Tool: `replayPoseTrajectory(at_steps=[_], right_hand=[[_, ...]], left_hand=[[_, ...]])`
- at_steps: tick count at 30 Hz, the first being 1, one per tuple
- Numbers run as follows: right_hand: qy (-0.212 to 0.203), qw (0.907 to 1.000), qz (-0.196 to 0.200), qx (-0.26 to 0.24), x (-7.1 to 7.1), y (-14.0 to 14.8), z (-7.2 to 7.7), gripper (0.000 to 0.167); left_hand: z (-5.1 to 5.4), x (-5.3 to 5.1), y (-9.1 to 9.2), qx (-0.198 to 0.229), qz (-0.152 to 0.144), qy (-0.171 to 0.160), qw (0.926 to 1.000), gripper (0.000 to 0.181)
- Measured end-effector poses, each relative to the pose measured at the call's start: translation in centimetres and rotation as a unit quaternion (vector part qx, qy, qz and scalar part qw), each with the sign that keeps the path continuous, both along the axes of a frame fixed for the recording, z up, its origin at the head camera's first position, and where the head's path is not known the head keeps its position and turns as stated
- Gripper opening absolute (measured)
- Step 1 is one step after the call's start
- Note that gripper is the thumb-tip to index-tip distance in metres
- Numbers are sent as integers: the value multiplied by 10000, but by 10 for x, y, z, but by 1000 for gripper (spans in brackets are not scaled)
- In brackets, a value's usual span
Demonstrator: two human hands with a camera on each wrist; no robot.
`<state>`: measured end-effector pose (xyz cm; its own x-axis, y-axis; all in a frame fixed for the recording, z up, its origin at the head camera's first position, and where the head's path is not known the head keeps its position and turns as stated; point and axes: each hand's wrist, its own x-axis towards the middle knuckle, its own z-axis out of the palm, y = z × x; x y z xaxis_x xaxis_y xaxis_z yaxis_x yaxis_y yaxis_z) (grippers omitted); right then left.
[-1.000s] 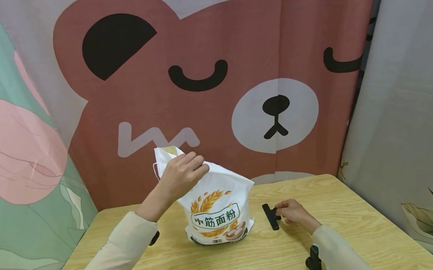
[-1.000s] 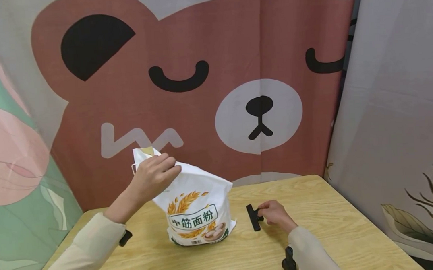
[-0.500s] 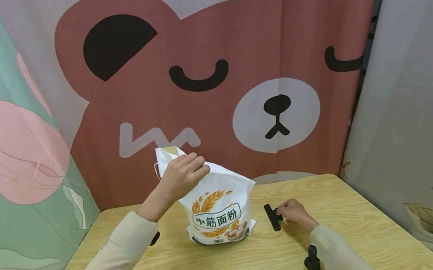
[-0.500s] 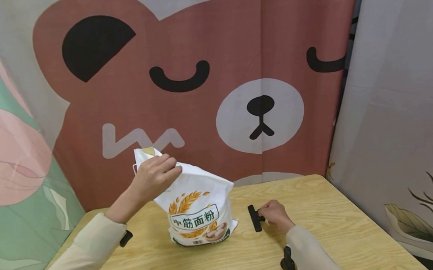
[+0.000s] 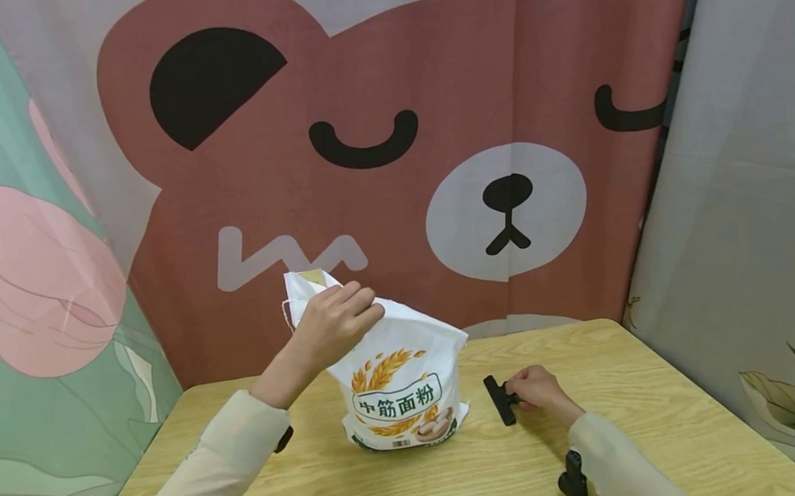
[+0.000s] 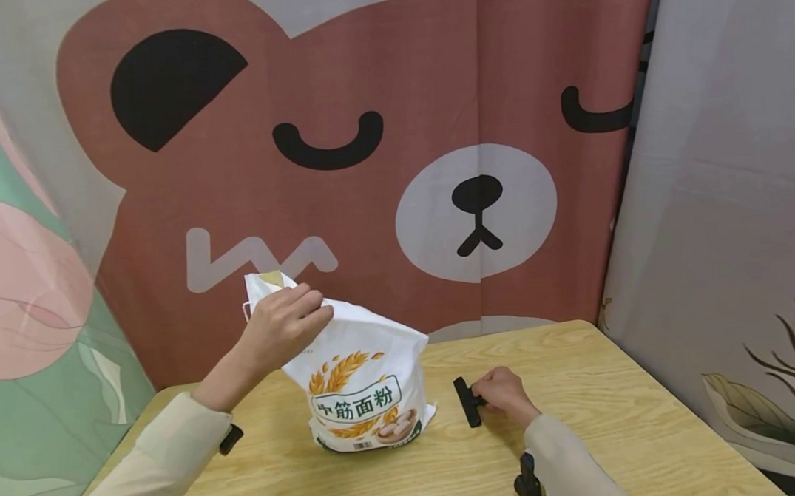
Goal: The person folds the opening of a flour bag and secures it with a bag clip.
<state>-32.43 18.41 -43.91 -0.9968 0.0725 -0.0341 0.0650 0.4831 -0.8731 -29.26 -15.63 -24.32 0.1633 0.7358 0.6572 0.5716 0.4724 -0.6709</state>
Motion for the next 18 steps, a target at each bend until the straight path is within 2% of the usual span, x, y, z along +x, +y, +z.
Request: replayPoseTrajectory(at_steps=[4, 8, 12, 18], right_hand=[[-46, 10000, 38, -44, 1, -1, 2, 14], [-16, 9999, 99, -45, 1, 0, 2, 6], [-42, 9998, 164, -52, 0, 1, 1, 21], [-73, 9997, 220, -13, -3, 1, -1, 27]], left_hand=[[0, 0, 0, 10, -50, 10, 10000, 32], [0, 0, 0, -1, -16, 19, 10000, 32], [0, 1, 0, -17, 41, 22, 10000, 33], [1, 2, 1, -18, 56, -10, 10000, 32]])
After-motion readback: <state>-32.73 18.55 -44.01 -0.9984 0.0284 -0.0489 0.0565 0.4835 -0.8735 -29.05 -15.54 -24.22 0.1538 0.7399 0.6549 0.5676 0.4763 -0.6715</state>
